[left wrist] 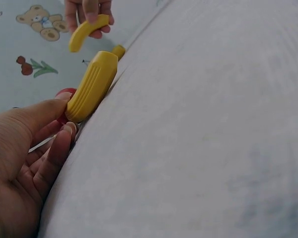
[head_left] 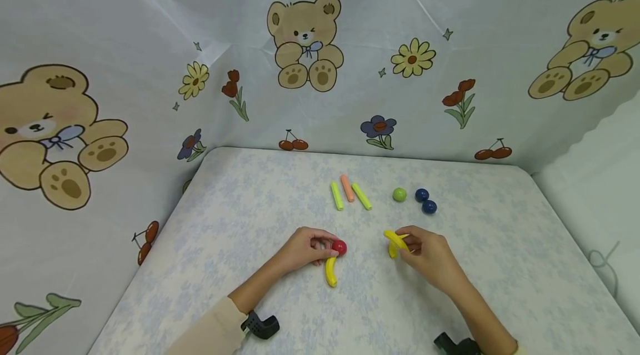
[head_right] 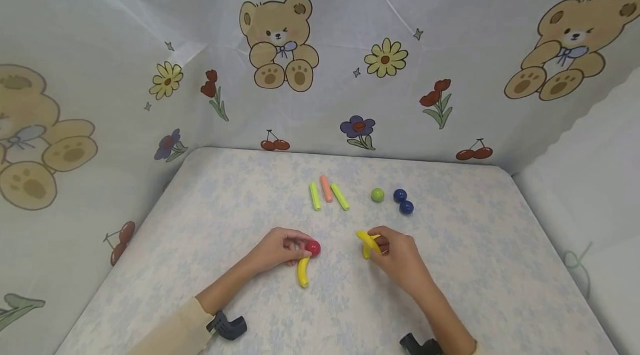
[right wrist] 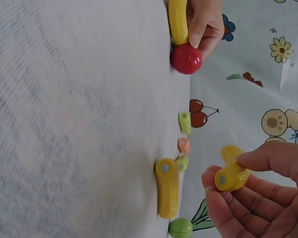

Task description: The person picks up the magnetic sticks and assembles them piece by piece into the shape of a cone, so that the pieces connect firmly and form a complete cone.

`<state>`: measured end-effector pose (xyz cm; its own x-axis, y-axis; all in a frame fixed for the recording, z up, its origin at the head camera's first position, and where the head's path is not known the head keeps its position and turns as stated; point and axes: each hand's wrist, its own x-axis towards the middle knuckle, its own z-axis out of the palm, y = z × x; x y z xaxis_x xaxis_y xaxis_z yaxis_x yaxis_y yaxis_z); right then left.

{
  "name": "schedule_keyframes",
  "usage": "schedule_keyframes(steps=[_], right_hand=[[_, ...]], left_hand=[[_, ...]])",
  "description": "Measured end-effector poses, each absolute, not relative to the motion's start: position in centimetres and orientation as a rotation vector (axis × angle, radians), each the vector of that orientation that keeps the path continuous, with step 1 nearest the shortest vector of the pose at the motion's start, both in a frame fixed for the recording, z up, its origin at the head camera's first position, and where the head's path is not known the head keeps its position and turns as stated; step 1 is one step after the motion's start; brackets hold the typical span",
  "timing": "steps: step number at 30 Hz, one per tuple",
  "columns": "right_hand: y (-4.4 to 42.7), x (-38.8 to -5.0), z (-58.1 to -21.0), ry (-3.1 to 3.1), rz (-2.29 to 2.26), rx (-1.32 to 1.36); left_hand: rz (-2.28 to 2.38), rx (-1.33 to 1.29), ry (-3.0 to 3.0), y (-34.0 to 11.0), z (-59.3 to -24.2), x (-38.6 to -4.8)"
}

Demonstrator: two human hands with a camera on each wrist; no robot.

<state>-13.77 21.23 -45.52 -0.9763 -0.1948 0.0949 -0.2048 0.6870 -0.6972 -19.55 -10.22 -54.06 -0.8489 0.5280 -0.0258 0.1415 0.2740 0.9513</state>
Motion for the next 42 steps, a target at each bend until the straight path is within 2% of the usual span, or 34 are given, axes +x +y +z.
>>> schedule_keyframes(steps=[8, 18, 42], right_hand=[[19.6, -13.9, -46.4, -2.88, 1.31, 0.392], [17.3, -14.0, -47.1, -2.922, 1.389, 0.283], [14.2, -15.4, -48.1, -2.989, 1.234, 0.35]], left_hand=[[1.595, 0.607, 2.215, -10.2, -53.9, -19.4], [1.572, 0.604, 2.234, -10.1, -53.5, -19.5], [1.573, 0.614, 2.21, -10.2, -53.3, -19.6]])
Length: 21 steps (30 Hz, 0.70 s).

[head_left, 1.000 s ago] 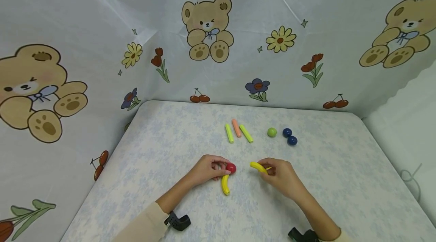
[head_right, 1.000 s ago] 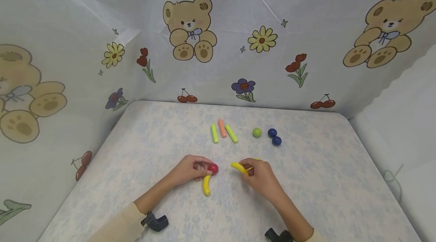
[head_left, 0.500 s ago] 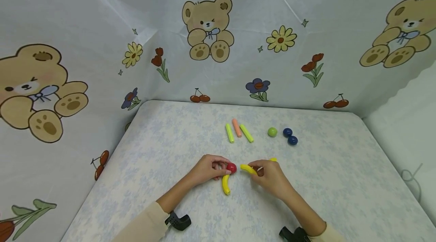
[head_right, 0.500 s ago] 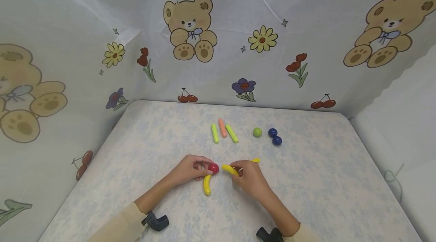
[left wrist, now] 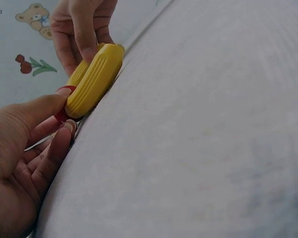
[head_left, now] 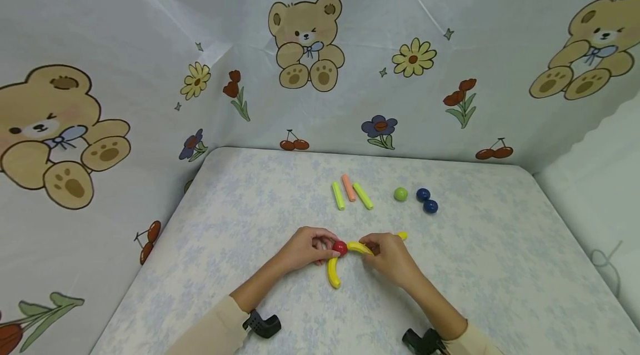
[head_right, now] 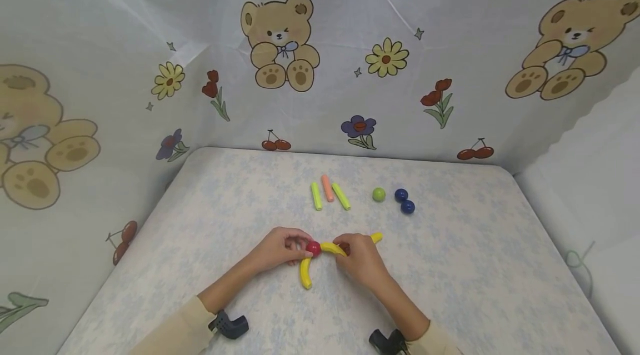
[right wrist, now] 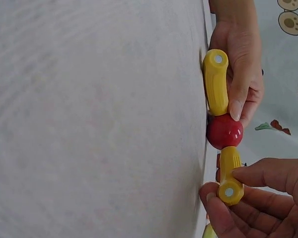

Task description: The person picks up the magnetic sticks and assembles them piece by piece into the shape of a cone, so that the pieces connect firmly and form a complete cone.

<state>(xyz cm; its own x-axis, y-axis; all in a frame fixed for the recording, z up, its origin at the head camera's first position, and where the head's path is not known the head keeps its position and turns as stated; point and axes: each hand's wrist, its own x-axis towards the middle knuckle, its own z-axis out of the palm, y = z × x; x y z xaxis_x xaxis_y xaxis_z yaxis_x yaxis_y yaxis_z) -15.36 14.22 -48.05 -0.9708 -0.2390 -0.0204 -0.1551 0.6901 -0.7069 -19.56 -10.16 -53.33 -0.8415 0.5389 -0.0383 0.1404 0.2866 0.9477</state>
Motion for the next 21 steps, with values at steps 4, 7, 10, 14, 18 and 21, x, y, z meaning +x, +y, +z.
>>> schedule_keyframes(steps=[4, 7, 10, 14, 18, 21], right_hand=[[13.9, -15.5, -48.1, 2.831, -1.083, -0.322], [13.7, -15.6, -48.1, 2.852, -1.053, -0.331], [13.5, -15.8, -48.2, 2.849, -1.055, -0.333], [13.3, -16.0, -48.3, 2.845, -1.057, -0.327], [13.1, -16.1, -48.4, 2.868, -1.016, -0.342], [13.1, -16.0, -48.4, 2.893, -0.962, -0.354]], left_hand=[[1.571, 0.616, 2.191, -10.3, -53.2, -19.6], [1.59, 0.622, 2.168, -10.4, -53.1, -19.6], [1.606, 0.611, 2.158, -10.4, -53.2, -19.7], [1.622, 0.595, 2.142, -10.5, -53.4, -19.8], [1.616, 0.582, 2.126, -10.8, -53.3, -19.9], [1.605, 0.587, 2.118, -10.9, -53.1, -19.9]])
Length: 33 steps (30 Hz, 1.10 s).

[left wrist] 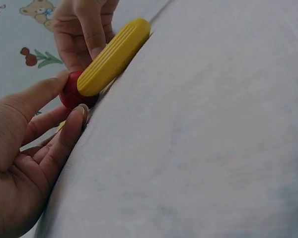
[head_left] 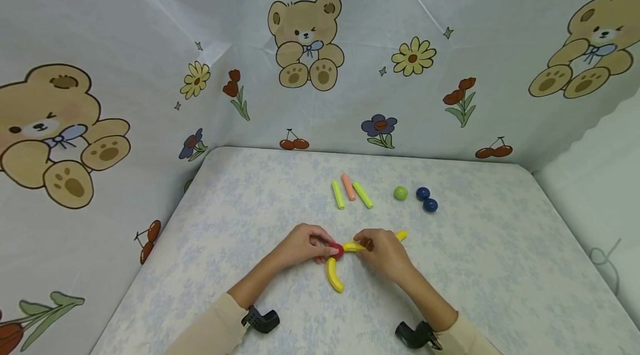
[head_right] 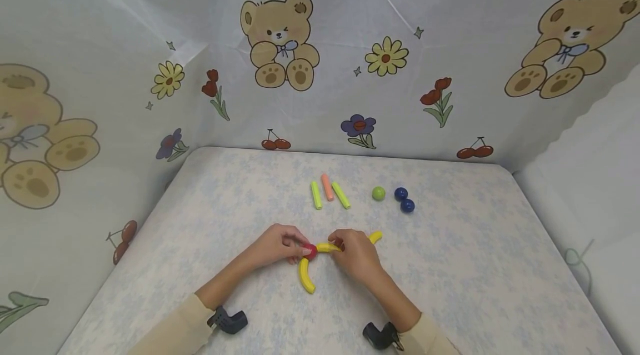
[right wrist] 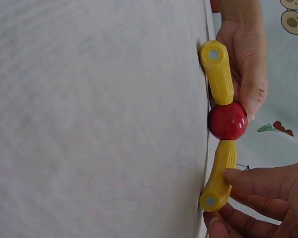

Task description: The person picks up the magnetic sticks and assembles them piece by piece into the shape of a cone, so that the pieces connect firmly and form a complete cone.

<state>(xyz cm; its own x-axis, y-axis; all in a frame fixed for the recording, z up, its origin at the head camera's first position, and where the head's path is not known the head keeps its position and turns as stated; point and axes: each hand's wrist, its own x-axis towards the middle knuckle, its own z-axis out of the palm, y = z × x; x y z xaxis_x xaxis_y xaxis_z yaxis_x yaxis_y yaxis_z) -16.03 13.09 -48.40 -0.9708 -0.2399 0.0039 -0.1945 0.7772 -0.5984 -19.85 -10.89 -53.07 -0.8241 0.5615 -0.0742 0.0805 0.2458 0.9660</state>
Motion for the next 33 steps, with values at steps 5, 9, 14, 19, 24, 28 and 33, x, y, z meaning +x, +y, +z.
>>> schedule_keyframes(steps=[5, 9, 14, 19, 24, 28, 33], right_hand=[[13.3, -15.6, -48.0, 2.918, -0.843, -0.295], [13.5, -15.5, -47.5, 2.89, -0.803, -0.25], [13.3, -15.8, -47.3, 2.871, -0.845, -0.29], [13.0, -16.1, -47.5, 2.863, -0.876, -0.322], [12.7, -16.2, -47.8, 2.862, -0.886, -0.323], [12.5, -16.6, -48.0, 2.867, -0.914, -0.345], [12.1, -17.5, -48.0, 2.86, -1.001, -0.416]], left_hand=[[1.568, 0.601, 2.146, -11.0, -52.7, -19.7], [1.519, 0.617, 2.174, -11.1, -52.5, -19.7], [1.544, 0.626, 2.135, -11.1, -52.4, -19.7], [1.601, 0.592, 2.111, -10.8, -52.8, -19.7], [1.607, 0.577, 2.087, -10.8, -53.4, -19.5], [1.602, 0.59, 2.082, -10.9, -53.5, -19.6], [1.614, 0.606, 2.096, -11.0, -53.4, -19.9]])
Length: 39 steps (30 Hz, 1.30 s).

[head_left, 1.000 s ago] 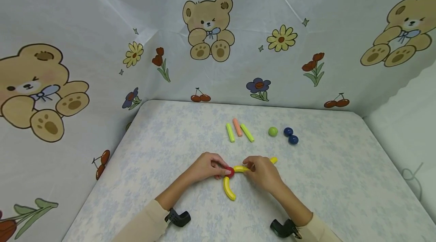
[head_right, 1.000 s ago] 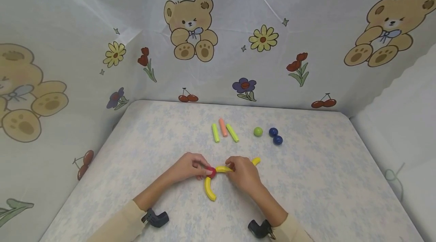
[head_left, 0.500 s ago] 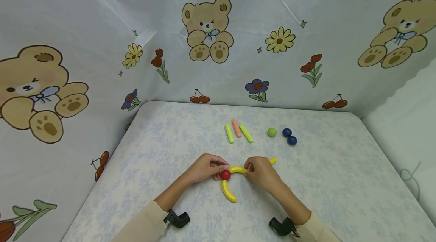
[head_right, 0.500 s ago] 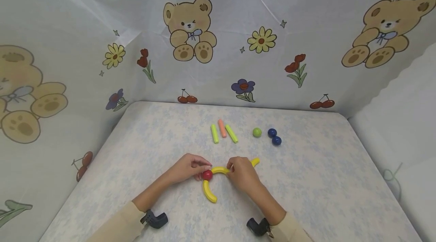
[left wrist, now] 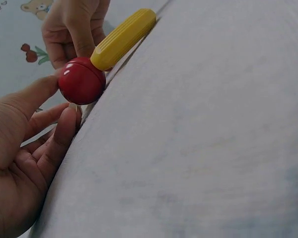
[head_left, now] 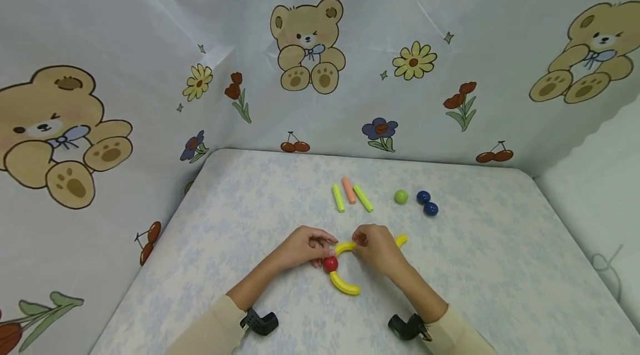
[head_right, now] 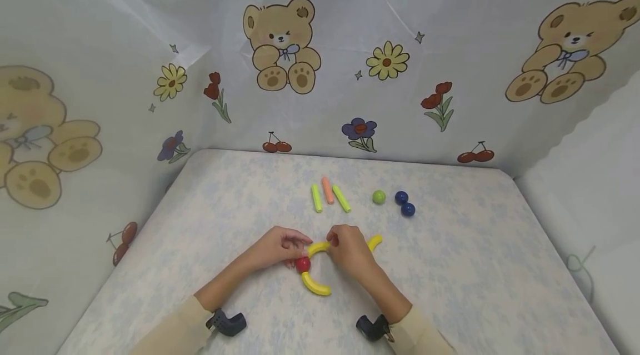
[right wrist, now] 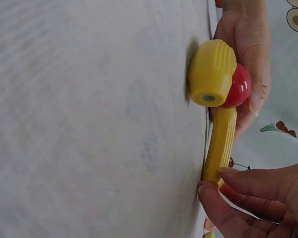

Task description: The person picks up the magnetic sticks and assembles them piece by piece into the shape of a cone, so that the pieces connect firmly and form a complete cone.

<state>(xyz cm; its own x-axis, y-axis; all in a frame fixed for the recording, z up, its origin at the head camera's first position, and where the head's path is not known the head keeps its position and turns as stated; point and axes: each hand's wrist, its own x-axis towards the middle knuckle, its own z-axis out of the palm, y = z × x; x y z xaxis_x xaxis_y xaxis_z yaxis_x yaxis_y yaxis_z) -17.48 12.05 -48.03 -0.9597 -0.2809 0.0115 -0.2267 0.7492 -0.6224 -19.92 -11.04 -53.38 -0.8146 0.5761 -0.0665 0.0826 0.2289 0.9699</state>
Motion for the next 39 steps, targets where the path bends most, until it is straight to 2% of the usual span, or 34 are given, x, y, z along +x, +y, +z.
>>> schedule_keyframes(steps=[9, 17, 27, 39], right_hand=[[12.1, -17.9, -48.2, 2.723, -1.128, -0.507], [14.1, -18.4, -46.8, 2.731, -1.19, -0.425], [21.0, -19.7, -45.6, 2.961, -1.257, -0.332], [26.8, -21.2, -46.4, 3.146, -1.185, -0.15]], left_hand=[[1.576, 0.595, 2.144, -11.1, -53.6, -19.7], [1.572, 0.604, 2.159, -11.1, -53.7, -19.6], [1.555, 0.61, 2.163, -11.2, -53.8, -19.8], [1.552, 0.616, 2.178, -10.8, -53.5, -20.1]])
